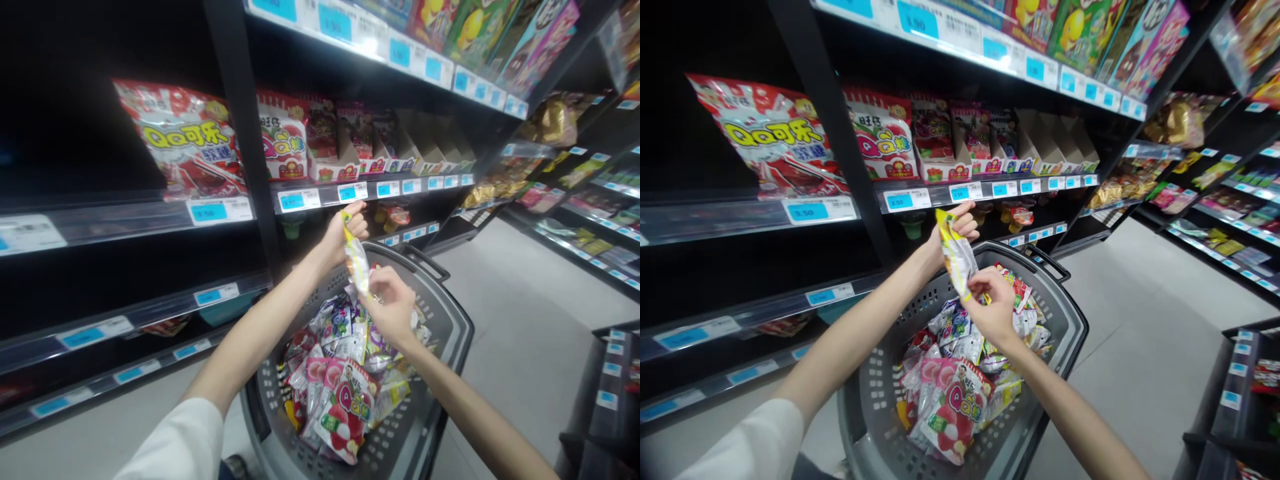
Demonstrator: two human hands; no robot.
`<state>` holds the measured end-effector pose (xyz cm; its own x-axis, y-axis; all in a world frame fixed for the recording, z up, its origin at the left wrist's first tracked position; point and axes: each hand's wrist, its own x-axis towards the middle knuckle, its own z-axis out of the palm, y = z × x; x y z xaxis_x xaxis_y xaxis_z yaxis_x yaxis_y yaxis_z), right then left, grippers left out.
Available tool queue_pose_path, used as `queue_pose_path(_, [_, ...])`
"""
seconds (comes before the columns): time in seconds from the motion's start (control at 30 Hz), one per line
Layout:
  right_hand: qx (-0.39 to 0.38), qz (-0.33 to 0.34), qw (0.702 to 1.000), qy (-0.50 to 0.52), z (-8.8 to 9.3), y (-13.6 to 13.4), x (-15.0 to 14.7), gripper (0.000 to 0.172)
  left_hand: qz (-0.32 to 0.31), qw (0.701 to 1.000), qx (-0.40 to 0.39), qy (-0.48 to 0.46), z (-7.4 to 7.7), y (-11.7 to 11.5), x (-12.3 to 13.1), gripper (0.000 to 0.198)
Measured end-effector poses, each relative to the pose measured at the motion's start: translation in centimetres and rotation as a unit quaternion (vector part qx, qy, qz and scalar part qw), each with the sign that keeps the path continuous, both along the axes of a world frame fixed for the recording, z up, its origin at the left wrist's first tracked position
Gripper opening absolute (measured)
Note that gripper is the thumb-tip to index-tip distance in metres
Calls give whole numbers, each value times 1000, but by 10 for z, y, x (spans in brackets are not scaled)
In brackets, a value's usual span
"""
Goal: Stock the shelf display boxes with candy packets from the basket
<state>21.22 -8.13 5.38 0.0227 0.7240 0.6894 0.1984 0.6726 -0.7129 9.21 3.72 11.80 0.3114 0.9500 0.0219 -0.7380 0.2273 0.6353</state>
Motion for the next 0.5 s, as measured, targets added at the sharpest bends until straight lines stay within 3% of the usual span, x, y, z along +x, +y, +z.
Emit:
queue_pose_path(0.07, [167,-4,974,-154,6,-6,-5,17,-65,996,21,-53,1,-5,-2,27])
queue_pose_path(0.17, [322,-23,891,-320,12,-11,-14,14,-109,989,67,-77,3,-16,-4,32])
queue_pose_path(0.3, [358,-36,843,-400,14,-15,-22,8,-163,983,72,-51,9,-27,-3,41])
queue_pose_path(0.5, [353,-40,831,-429,15,-18,-20,11,-181,978,91,-48,6,-27,-2,38])
